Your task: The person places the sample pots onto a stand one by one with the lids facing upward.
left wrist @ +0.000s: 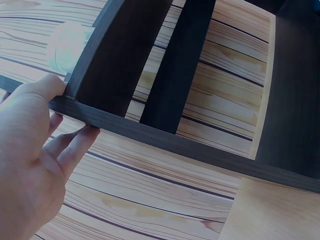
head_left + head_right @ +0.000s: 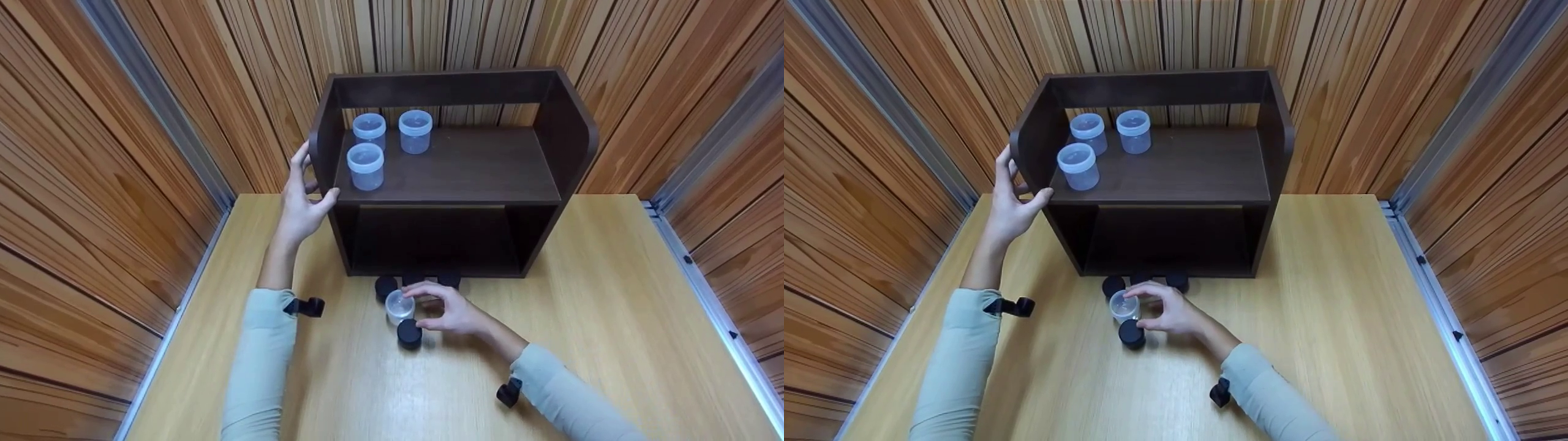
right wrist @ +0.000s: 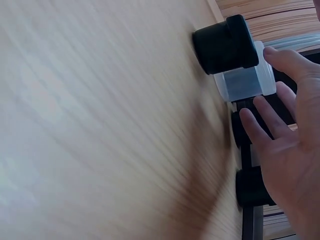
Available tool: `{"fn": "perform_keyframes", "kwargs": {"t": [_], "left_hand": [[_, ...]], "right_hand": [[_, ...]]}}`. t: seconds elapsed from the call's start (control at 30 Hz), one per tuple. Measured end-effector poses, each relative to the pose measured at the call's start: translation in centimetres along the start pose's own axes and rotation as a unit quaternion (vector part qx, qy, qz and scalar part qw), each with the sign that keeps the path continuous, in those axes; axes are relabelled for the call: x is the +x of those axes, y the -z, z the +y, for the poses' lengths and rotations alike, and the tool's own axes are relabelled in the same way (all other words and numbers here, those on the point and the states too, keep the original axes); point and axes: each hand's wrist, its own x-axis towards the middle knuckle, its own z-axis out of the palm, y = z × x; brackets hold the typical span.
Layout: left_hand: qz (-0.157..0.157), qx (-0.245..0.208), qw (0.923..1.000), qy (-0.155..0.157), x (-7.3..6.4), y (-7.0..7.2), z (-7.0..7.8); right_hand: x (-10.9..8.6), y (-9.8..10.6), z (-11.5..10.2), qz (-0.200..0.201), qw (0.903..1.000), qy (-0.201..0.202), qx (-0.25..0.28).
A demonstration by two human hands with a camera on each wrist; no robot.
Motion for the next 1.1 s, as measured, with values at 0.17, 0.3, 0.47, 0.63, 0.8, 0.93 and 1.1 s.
{"fn": "perform_keyframes", "kwargs": {"t": [0.17, 0.3, 0.47, 0.63, 0.8, 0.93, 1.1], "left_hand": [[-0.001, -0.002, 1.0000, 0.000, -0.1, 0.0, 0.1], [-0.003, 0.003, 1.0000, 0.000, -0.2, 0.1, 0.1], [-0.004, 0.007, 1.0000, 0.005, -0.2, 0.0, 0.0], [-0.003, 0.006, 1.0000, -0.001, -0.1, 0.0, 0.0], [-0.003, 0.005, 1.0000, -0.006, 0.0, 0.0, 0.1], [-0.001, 0.008, 1.0000, -0.003, 0.0, 0.0, 0.1], [0.002, 0.004, 1.0000, -0.001, 0.0, 0.0, 0.0]], "right_hand": [[0.2, -0.4, 0.3, 0.005, 1.0000, -0.001, -0.006], [0.4, -0.6, 0.5, 0.009, 0.9998, -0.006, -0.016], [0.6, -0.7, 0.7, 0.009, 0.9998, -0.006, -0.016], [0.7, -0.9, 1.0, 0.011, 0.9999, -0.010, -0.002], [0.8, -1.0, 1.0, 0.011, 0.9995, -0.030, -0.003], [0.8, -1.2, 1.0, 0.003, 0.9989, -0.047, -0.007], [1.1, -1.5, 0.8, 0.002, 0.9991, -0.040, -0.014]]}}
